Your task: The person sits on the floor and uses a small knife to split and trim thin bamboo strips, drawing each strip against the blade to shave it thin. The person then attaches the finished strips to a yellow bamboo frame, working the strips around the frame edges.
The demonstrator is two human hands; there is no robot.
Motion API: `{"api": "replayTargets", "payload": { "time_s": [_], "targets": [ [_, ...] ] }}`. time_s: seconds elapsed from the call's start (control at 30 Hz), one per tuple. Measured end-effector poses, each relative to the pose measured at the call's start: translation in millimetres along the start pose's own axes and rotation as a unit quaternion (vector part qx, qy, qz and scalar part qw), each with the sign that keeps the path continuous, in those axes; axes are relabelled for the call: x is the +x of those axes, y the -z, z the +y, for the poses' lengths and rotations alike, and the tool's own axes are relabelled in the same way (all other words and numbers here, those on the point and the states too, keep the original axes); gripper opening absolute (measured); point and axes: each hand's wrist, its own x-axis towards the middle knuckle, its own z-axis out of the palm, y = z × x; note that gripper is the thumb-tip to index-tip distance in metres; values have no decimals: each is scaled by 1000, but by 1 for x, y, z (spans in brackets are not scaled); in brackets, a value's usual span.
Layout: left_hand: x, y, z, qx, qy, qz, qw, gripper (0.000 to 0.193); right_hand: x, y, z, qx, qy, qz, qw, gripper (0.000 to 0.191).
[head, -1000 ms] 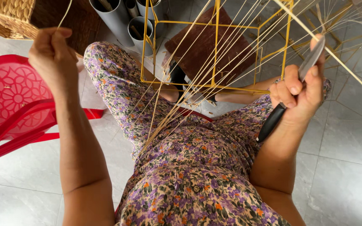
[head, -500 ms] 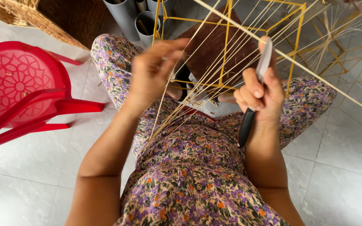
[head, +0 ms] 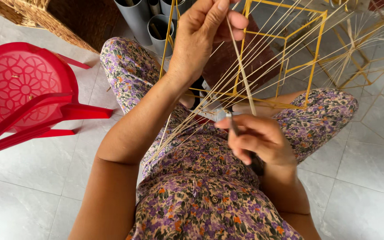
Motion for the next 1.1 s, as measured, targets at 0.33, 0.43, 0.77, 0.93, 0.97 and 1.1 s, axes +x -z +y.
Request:
{"api": "replayTargets", "payload": {
  "time_s": [0.33,0.43,0.77,0.93,0.97,1.1],
  "targets": [
    [26,-20,30,154,-114,-32,981,33,0,42,-38,-41,209,238,948,42],
    [22,-34,43,167,-54,-91,980,26,11,38,-44,-78,200,249,944,52],
    [-47,-57,59,267,142,-163,939,18,18,40,-29,-67,157,272,947,45],
    [-62,-52,59,305,155,-141,929,16,20,24,-19,-86,100,263,956,43],
    [-64,-52,59,311,143,-137,930,15,24,18,-16,-84,82,252,961,41],
    [-72,-49,62,339,90,-138,926,9,24,2,-15,-86,47,248,964,33]
  ]
}}
